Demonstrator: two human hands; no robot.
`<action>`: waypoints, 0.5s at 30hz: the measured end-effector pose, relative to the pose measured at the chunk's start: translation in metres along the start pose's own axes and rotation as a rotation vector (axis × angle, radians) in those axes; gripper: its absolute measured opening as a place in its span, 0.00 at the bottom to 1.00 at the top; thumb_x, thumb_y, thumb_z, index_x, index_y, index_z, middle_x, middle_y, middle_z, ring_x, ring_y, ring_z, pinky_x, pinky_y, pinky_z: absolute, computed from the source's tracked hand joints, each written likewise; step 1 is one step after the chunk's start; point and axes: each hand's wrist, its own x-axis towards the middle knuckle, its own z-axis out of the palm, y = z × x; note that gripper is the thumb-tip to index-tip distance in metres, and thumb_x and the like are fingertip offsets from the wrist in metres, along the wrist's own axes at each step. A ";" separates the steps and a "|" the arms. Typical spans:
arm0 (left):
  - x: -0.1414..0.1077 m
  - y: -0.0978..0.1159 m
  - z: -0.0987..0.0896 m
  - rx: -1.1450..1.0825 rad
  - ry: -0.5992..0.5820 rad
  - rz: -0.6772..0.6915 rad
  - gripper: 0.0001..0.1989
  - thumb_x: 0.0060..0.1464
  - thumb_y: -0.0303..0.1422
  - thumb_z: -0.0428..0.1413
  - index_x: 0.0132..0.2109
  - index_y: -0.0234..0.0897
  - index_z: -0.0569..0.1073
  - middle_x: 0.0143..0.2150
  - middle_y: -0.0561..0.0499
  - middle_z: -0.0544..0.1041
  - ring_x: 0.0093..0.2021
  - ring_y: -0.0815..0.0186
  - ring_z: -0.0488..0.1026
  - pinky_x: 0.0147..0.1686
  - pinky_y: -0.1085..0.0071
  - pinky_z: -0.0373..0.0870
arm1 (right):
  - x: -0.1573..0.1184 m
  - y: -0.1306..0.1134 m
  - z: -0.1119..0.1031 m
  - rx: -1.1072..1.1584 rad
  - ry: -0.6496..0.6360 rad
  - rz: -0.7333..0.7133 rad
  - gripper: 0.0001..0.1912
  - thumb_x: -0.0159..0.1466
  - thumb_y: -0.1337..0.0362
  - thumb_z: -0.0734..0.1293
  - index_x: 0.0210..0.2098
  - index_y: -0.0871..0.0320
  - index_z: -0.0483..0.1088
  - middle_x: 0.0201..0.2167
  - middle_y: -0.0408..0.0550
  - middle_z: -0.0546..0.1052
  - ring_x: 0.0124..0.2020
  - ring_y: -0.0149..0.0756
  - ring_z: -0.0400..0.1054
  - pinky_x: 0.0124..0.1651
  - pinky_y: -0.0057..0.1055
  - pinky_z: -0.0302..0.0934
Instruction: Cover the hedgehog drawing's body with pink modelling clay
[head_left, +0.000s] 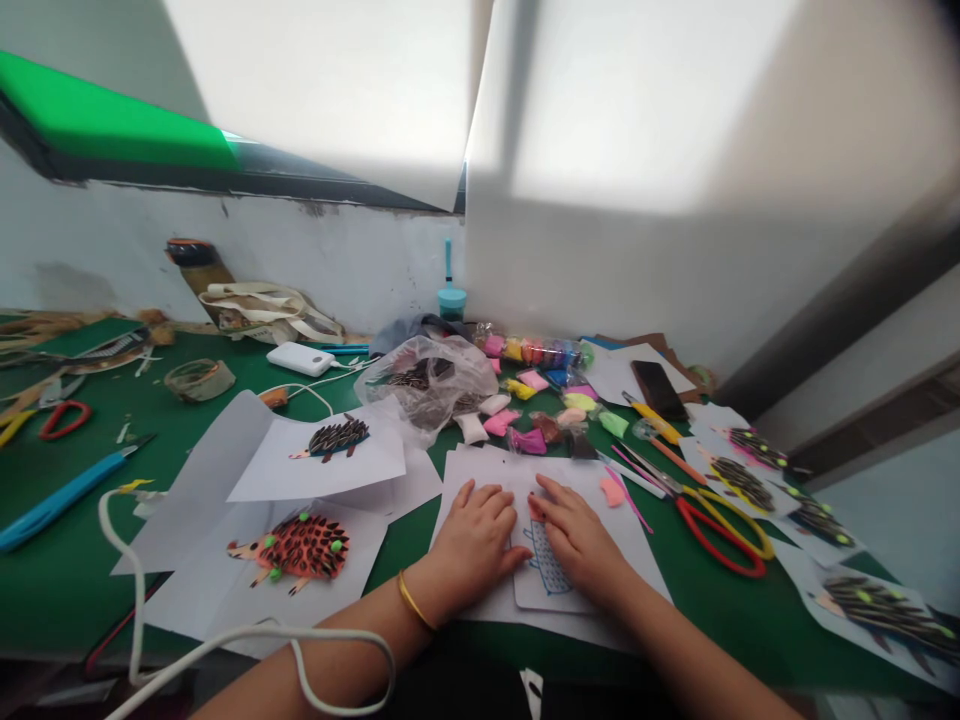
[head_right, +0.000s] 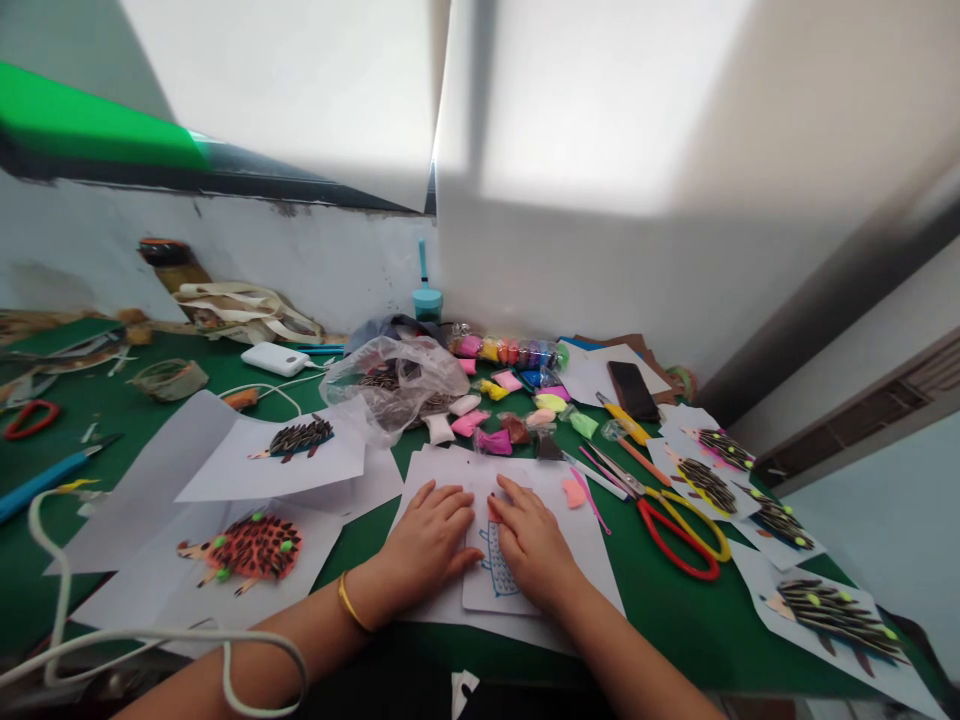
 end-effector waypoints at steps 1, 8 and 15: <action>0.000 0.000 0.000 0.001 0.002 -0.001 0.21 0.57 0.45 0.57 0.52 0.38 0.70 0.58 0.44 0.71 0.61 0.52 0.62 0.63 0.48 0.50 | 0.000 0.000 0.001 -0.001 0.000 -0.001 0.23 0.63 0.68 0.58 0.56 0.56 0.70 0.65 0.53 0.61 0.64 0.48 0.56 0.65 0.52 0.51; -0.001 0.000 0.000 0.007 0.006 0.004 0.22 0.57 0.46 0.57 0.53 0.38 0.70 0.58 0.44 0.71 0.61 0.52 0.62 0.63 0.49 0.50 | -0.001 0.002 0.002 -0.013 -0.009 -0.011 0.24 0.63 0.68 0.58 0.57 0.55 0.69 0.66 0.52 0.61 0.65 0.48 0.55 0.65 0.53 0.51; -0.001 -0.001 0.002 0.013 0.008 -0.003 0.23 0.57 0.46 0.57 0.54 0.38 0.69 0.58 0.44 0.71 0.61 0.52 0.63 0.63 0.49 0.50 | -0.001 0.003 0.003 -0.039 -0.020 -0.010 0.24 0.63 0.68 0.58 0.57 0.57 0.69 0.66 0.52 0.61 0.65 0.47 0.56 0.65 0.51 0.52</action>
